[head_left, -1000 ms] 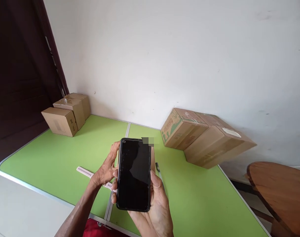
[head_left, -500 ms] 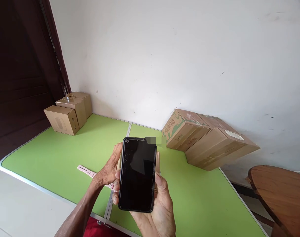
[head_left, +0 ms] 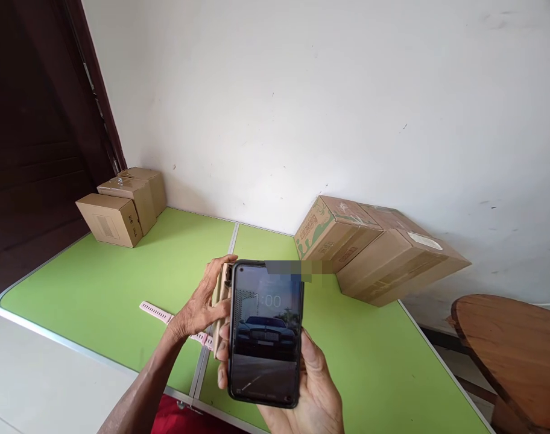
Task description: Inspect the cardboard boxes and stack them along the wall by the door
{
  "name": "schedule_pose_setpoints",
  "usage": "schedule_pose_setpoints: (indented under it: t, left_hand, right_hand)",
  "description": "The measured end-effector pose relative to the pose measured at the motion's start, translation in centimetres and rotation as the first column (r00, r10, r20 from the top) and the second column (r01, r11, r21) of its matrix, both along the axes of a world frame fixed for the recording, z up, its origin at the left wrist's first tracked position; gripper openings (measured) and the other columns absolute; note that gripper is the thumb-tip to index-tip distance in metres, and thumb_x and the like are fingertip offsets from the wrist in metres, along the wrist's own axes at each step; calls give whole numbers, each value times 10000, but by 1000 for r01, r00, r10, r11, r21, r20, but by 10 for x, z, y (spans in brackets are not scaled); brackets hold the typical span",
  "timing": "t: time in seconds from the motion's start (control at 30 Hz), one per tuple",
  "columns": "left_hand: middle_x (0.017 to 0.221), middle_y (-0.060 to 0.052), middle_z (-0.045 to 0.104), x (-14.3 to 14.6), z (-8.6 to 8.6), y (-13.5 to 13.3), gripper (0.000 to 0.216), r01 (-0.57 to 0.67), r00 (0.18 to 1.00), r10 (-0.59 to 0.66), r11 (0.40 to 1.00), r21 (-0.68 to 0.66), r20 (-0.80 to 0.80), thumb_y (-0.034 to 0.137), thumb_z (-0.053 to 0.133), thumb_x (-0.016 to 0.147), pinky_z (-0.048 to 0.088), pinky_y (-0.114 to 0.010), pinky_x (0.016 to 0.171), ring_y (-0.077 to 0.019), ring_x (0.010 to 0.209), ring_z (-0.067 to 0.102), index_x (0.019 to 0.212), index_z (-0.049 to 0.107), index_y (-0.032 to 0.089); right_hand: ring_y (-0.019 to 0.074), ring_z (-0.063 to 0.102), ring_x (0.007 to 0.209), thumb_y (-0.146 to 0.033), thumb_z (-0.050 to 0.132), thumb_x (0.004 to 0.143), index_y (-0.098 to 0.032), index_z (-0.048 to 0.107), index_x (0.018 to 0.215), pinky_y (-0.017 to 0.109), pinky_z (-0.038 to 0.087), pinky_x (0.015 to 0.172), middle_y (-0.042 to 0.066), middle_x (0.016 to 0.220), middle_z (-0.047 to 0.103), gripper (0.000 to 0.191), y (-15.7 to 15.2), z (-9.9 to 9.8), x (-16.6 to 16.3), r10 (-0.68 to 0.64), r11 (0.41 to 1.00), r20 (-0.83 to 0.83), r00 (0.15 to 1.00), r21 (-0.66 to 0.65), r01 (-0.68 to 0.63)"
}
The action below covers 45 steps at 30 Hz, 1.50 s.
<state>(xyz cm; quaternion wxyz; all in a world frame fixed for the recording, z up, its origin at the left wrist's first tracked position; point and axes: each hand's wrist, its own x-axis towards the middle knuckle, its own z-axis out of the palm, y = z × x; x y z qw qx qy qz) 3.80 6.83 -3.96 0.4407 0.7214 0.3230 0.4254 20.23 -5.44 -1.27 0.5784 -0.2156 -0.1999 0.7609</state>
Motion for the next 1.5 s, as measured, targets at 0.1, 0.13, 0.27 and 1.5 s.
schedule_pose_setpoints:
  t: [0.1,0.13,0.27,1.5]
  left_hand:
    - [1643,-176,452,-2,-5,1,812,52,999,-52,998,-35,-7,632,661,946,346,-666,1281,-440,1530,425,1611,423,231]
    - [1642,-173,453,-3,-6,1,803,59,998,-59,997,-59,-9,608,666,948,356,-664,1272,-439,1522,433,1613,410,238]
    - [1678,-185,414,-4,-8,2,830,75,997,-75,989,-126,11,612,653,944,407,-679,1213,-463,1489,460,1631,369,244]
    - [1612,-149,434,3,-12,5,782,58,998,-56,994,-97,23,535,658,926,403,-672,1198,-427,1448,444,1613,387,276]
  right_hand:
    - [362,803,970,-719,701,926,-213,854,1196,533,661,834,169,1178,845,593,-9,-1,22,-99,994,14,995,-37,100]
    - [362,808,975,-709,702,930,-213,856,1189,528,664,832,171,1183,846,581,-12,-2,30,-163,985,32,986,-55,165]
    - [357,815,1021,-682,725,924,-226,853,1181,522,672,834,172,1209,844,539,-22,-17,63,-459,867,180,870,-125,483]
    - [361,720,1147,-156,497,1004,-107,747,1227,393,567,919,198,1127,697,339,11,-138,67,177,959,780,-601,2,284]
